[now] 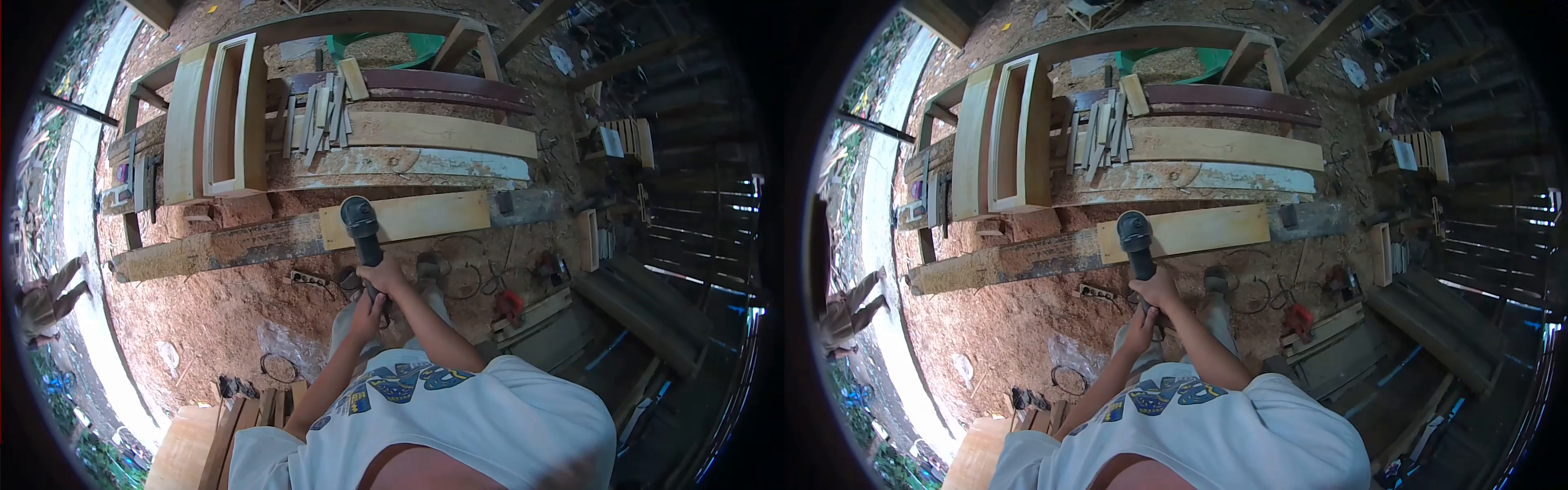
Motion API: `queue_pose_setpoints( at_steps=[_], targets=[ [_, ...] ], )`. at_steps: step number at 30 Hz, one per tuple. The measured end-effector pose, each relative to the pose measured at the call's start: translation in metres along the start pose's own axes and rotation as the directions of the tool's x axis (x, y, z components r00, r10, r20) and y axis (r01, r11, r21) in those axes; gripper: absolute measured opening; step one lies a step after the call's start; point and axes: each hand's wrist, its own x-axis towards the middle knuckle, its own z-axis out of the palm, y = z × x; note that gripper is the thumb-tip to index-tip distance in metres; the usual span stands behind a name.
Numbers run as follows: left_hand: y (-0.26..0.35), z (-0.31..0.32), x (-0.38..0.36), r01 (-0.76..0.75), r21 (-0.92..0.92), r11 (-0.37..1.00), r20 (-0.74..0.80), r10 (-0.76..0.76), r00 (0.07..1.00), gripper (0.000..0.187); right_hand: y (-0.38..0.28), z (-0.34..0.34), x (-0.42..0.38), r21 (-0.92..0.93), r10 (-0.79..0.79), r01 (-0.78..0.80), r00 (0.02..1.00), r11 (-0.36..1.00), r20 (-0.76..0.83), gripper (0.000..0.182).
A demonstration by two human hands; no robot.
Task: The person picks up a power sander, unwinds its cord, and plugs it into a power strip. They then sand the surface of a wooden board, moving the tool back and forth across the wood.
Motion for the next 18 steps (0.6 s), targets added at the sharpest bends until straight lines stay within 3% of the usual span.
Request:
queue_pose_setpoints(
  at_steps=[3, 7, 8, 10, 12, 13, 15, 18],
  targets=[
    [0.017, 0.017, 0.006, 0.016, -0.024, 1.0, 0.049, -0.015, 0.999, 0.041, -0.017, -0.034, -0.019, 0.157, 0.049, -0.04, 0.997, 0.987, -0.052, 0.042],
    [0.024, 0.068, 0.031, 0.043, 0.011, 0.999, 0.233, -0.044, 0.971, 0.041, 0.053, -0.083, 0.007, 0.228, 0.107, -0.079, 0.988, 0.97, -0.115, 0.03],
    [0.023, 0.08, 0.036, -0.013, 0.013, 1.0, 0.212, 0.01, 0.977, 0.042, 0.058, -0.093, 0.008, 0.279, 0.12, -0.077, 0.983, 0.957, -0.139, 0.03],
    [0.017, 0.086, 0.034, 0.014, 0.021, 1.0, 0.194, -0.018, 0.981, 0.041, 0.067, -0.098, 0.011, 0.34, 0.138, -0.076, 0.977, 0.937, -0.162, 0.029],
    [0.013, 0.081, 0.032, 0.045, 0.039, 0.998, 0.172, -0.051, 0.984, 0.041, 0.054, -0.086, 0.01, 0.147, 0.055, -0.03, 0.984, 0.989, -0.171, 0.031],
    [0.004, 0.073, 0.026, 0.031, 0.004, 1.0, 0.131, -0.031, 0.991, 0.04, 0.04, -0.08, 0.006, 0.16, 0.058, -0.031, 0.984, 0.987, -0.166, 0.031],
    [-0.002, 0.064, 0.017, 0.015, -0.014, 1.0, 0.083, -0.013, 0.996, 0.039, 0.004, -0.076, -0.006, 0.022, -0.037, 0.036, 0.999, 0.999, 0.018, 0.037],
    [0.0, 0.073, 0.011, -0.017, -0.011, 1.0, -0.028, 0.017, 0.999, 0.038, -0.001, -0.088, -0.014, 0.051, 0.03, -0.035, 0.996, 0.998, 0.085, 0.039]
  ],
)
